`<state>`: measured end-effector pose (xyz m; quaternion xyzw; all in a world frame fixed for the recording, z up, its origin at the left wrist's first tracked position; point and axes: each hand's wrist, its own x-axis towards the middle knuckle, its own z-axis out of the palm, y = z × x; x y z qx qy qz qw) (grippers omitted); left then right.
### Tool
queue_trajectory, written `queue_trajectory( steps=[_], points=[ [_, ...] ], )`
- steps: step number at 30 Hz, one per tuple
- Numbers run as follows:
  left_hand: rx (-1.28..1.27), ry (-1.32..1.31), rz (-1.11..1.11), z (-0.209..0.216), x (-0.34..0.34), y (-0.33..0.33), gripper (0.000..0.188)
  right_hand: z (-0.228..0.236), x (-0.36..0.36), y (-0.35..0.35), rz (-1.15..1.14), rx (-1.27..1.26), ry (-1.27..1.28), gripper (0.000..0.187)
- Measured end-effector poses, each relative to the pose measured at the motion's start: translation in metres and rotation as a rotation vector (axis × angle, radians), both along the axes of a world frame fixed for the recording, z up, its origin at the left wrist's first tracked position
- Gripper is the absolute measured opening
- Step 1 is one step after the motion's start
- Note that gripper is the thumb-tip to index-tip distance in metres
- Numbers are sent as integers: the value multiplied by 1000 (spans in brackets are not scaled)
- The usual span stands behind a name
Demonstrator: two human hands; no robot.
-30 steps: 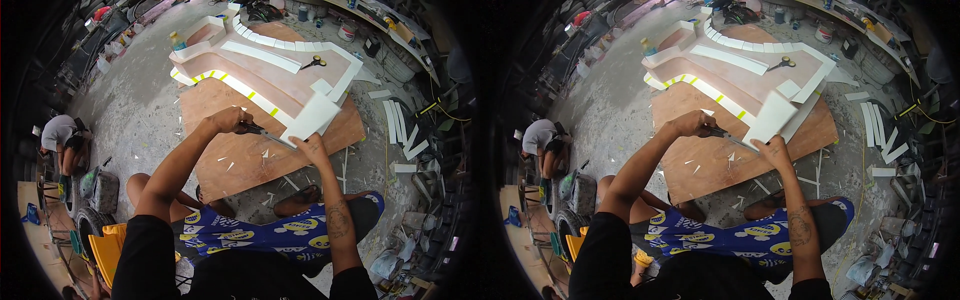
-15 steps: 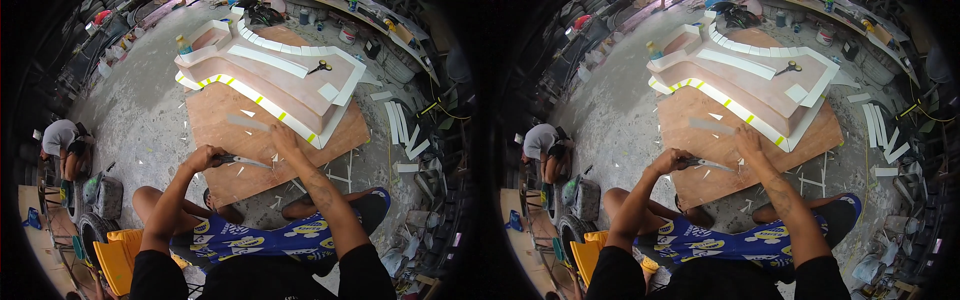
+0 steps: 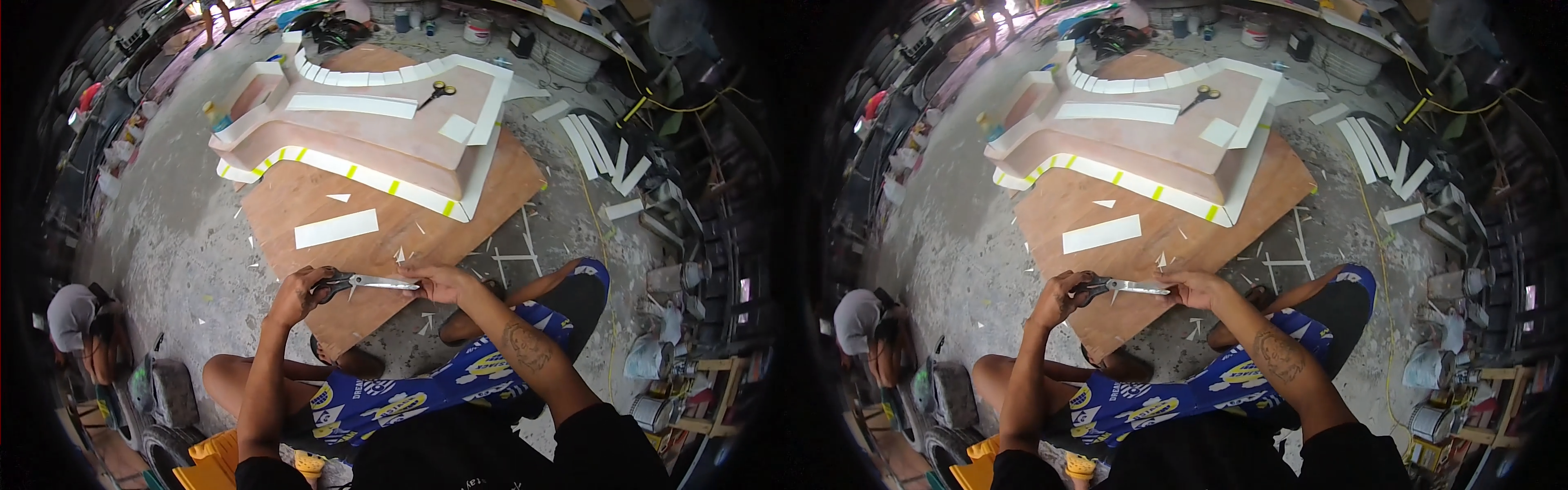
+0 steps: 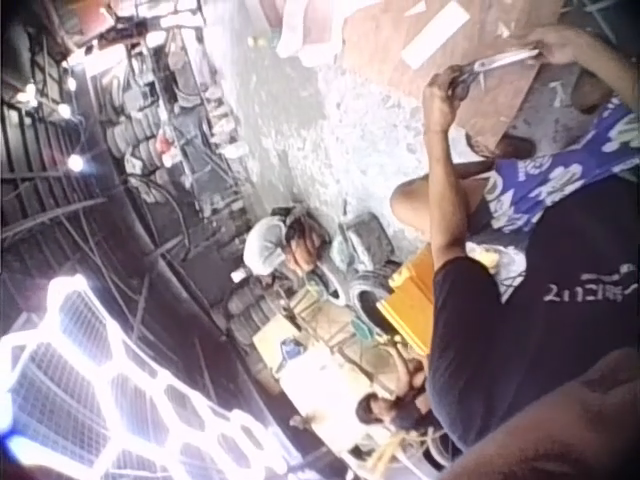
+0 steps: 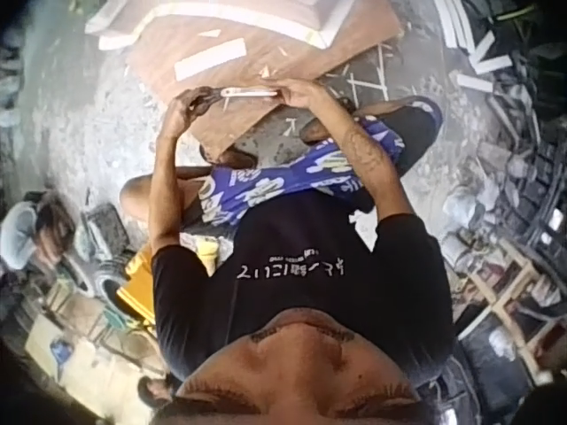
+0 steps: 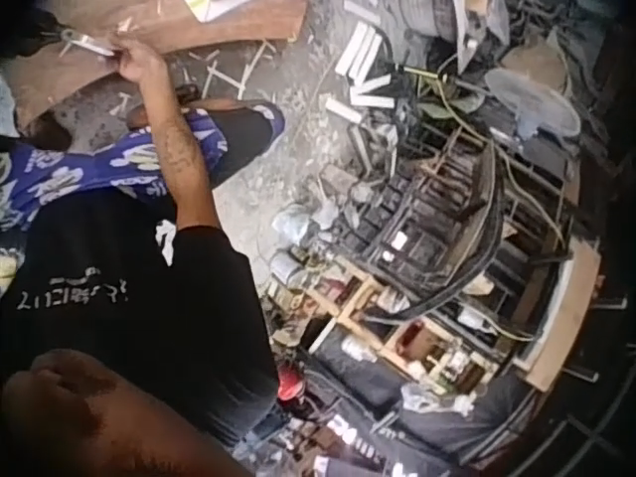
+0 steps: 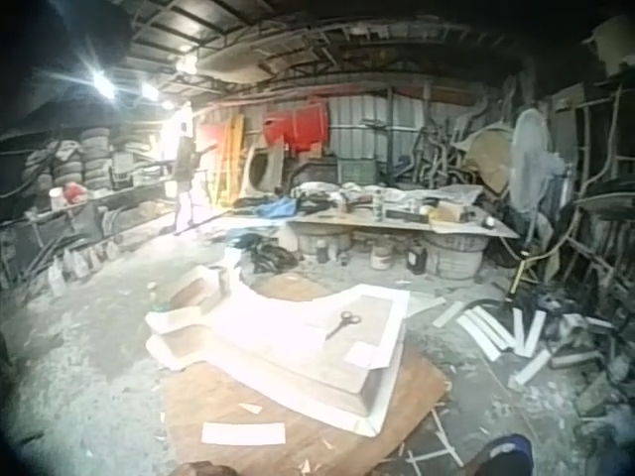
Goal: Applying and trimming white foam strips onto a car body panel model.
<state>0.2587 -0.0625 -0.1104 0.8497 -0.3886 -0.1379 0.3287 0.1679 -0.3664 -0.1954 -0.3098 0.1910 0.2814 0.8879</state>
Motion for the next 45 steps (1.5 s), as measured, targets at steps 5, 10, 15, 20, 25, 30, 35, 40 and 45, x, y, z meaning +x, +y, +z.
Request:
queue_trajectory(
  steps=[5,10,15,20,25,30,35,40,45],
  points=[
    [-137,-32,125,3,-3,-20,32,8,-9,-47,-297,-324,-106,35],
    [77,-54,45,-37,-15,-37,25,-30,-13,-84,-539,-486,-119,24],
    [295,9,27,-50,-15,-46,20,-39,-3,-87,-772,-66,-43,14],
    [-178,112,123,-30,-6,-160,25,-56,-1,-100,-757,-81,-49,15],
    [-468,238,-61,-71,29,-239,21,-46,18,-84,-674,68,-89,15],
    [-407,492,-121,-93,36,-276,10,-53,13,-105,-634,51,-198,27],
    [-365,388,-93,-99,51,-283,7,-17,13,-117,-577,-915,-102,37],
    [-385,360,10,-113,60,-276,7,-15,15,-108,-771,-1535,-559,25],
    [-386,374,143,-126,55,-282,10,-24,24,-105,-765,-1361,-316,20]
  ],
)
